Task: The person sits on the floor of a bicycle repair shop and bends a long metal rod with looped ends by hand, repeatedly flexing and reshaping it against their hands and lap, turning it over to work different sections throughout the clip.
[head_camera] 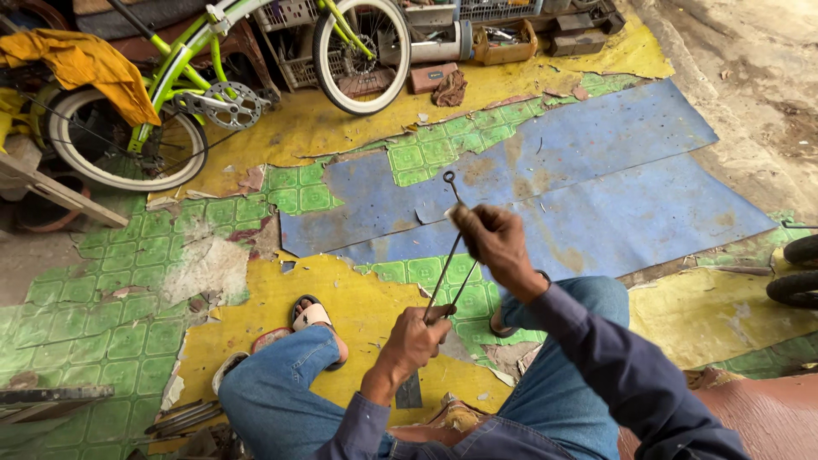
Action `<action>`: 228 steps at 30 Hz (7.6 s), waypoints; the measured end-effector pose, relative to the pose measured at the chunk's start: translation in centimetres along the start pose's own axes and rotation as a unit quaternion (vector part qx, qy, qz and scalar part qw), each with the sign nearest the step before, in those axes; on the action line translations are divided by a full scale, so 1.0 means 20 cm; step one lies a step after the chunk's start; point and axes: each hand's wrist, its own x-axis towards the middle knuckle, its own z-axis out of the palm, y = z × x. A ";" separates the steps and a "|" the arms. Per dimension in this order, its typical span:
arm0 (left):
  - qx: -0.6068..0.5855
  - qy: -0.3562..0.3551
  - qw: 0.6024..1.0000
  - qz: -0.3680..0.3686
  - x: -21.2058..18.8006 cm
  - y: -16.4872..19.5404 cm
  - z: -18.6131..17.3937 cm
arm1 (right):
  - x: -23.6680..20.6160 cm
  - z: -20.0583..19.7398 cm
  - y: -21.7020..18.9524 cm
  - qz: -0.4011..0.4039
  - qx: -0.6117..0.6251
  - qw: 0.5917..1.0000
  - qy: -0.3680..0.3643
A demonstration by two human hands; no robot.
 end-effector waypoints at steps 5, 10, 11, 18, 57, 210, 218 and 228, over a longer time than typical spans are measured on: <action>-0.122 0.027 0.967 -0.224 0.02 0.06 -0.01 | 0.10 -0.09 -0.12 0.048 0.052 0.997 -0.034; -0.131 0.062 0.966 -0.215 0.00 0.05 -0.04 | -0.03 -0.10 -0.17 0.009 0.020 0.996 -0.081; -0.122 0.059 0.970 -0.204 0.00 0.03 -0.04 | -0.05 -0.10 -0.16 0.002 -0.005 0.997 -0.075; -0.002 0.273 0.962 -0.005 0.06 0.10 0.01 | -0.11 0.03 0.04 0.008 0.012 0.999 0.034; -0.050 0.257 0.965 -0.034 0.00 0.21 -0.03 | -0.18 0.12 -0.04 0.109 0.155 0.979 -0.080; 0.083 0.223 0.962 -0.138 -0.01 0.26 -0.01 | -0.32 0.18 0.27 0.003 -0.135 0.991 -0.007; 0.081 0.217 0.965 -0.125 0.00 0.23 -0.07 | -0.15 0.06 0.19 0.086 0.038 0.993 0.074; -0.038 0.206 0.966 -0.148 -0.01 0.21 -0.07 | -0.17 0.08 0.22 0.075 0.067 0.993 0.064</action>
